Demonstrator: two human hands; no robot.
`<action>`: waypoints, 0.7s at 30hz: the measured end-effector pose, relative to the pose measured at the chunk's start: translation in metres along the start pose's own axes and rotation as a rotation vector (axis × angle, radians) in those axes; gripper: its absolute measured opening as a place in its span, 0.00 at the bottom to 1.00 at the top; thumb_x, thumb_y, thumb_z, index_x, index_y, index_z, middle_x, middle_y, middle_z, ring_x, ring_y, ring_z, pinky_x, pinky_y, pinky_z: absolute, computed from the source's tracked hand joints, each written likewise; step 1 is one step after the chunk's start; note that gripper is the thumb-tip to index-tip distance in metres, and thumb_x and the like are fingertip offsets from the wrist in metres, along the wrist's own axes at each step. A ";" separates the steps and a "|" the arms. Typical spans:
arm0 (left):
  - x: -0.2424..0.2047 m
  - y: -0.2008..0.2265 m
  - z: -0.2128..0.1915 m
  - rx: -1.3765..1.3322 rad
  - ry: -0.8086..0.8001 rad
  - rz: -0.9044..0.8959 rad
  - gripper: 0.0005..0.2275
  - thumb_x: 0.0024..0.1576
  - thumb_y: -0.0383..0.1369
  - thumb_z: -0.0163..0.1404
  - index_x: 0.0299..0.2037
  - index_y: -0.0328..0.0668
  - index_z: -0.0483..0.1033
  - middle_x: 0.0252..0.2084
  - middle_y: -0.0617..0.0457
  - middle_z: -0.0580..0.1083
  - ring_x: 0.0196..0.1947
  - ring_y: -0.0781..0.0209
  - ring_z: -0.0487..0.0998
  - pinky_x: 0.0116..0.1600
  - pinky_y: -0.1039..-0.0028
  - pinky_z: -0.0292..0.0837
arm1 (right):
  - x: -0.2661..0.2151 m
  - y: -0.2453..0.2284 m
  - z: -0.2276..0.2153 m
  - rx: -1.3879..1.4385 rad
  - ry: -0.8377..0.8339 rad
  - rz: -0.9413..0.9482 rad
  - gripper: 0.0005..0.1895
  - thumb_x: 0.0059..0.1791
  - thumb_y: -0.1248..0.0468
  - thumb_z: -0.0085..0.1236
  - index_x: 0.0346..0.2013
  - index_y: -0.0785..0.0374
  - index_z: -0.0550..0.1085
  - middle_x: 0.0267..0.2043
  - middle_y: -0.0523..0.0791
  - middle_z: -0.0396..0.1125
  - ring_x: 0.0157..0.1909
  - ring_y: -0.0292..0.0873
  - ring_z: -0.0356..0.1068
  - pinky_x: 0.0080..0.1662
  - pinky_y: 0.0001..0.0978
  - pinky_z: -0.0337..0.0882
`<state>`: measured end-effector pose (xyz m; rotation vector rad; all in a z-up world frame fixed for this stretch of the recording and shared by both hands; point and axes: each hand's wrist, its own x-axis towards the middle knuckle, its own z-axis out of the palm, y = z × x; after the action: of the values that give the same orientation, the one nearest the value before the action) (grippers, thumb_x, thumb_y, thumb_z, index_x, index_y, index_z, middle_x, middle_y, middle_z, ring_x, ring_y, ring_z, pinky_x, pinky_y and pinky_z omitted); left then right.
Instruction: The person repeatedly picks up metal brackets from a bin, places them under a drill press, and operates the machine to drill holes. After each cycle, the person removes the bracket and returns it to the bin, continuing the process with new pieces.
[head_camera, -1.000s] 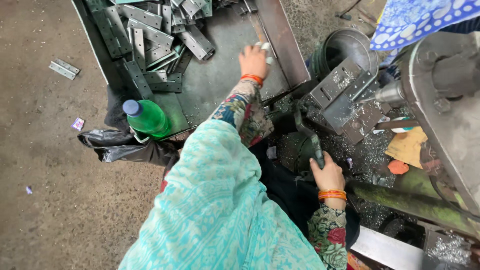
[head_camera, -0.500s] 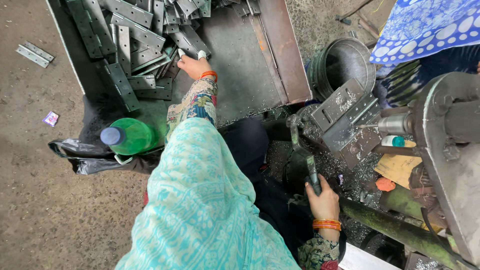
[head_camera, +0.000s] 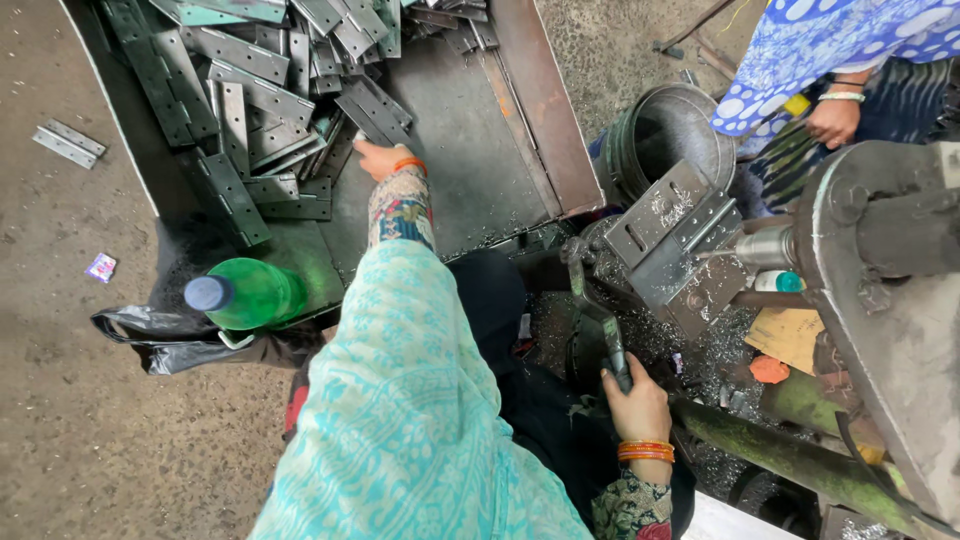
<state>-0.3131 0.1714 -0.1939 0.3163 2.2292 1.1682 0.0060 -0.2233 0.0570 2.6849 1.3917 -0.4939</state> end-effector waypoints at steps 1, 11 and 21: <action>-0.008 -0.010 -0.001 0.004 -0.021 0.029 0.31 0.45 0.26 0.59 0.61 0.47 0.65 0.54 0.40 0.70 0.53 0.38 0.74 0.58 0.56 0.71 | 0.000 0.001 0.001 0.007 0.008 -0.007 0.33 0.46 0.42 0.57 0.63 0.49 0.72 0.46 0.57 0.75 0.50 0.62 0.75 0.50 0.54 0.74; -0.102 -0.063 -0.069 -0.120 -0.174 0.472 0.29 0.47 0.23 0.60 0.61 0.47 0.70 0.43 0.46 0.74 0.39 0.49 0.77 0.49 0.60 0.73 | -0.006 -0.001 -0.004 0.075 0.005 -0.020 0.32 0.47 0.44 0.57 0.63 0.49 0.71 0.47 0.58 0.74 0.50 0.64 0.74 0.51 0.55 0.74; -0.282 0.069 -0.148 -0.278 -0.687 1.492 0.33 0.42 0.11 0.51 0.62 0.40 0.72 0.46 0.45 0.73 0.48 0.45 0.73 0.55 0.60 0.72 | -0.009 0.001 -0.001 0.140 -0.015 -0.033 0.31 0.48 0.47 0.58 0.62 0.57 0.69 0.47 0.54 0.74 0.47 0.59 0.76 0.47 0.52 0.77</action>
<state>-0.1832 -0.0173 0.0374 2.0721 0.9617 1.5838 0.0018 -0.2308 0.0610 2.7635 1.4514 -0.6353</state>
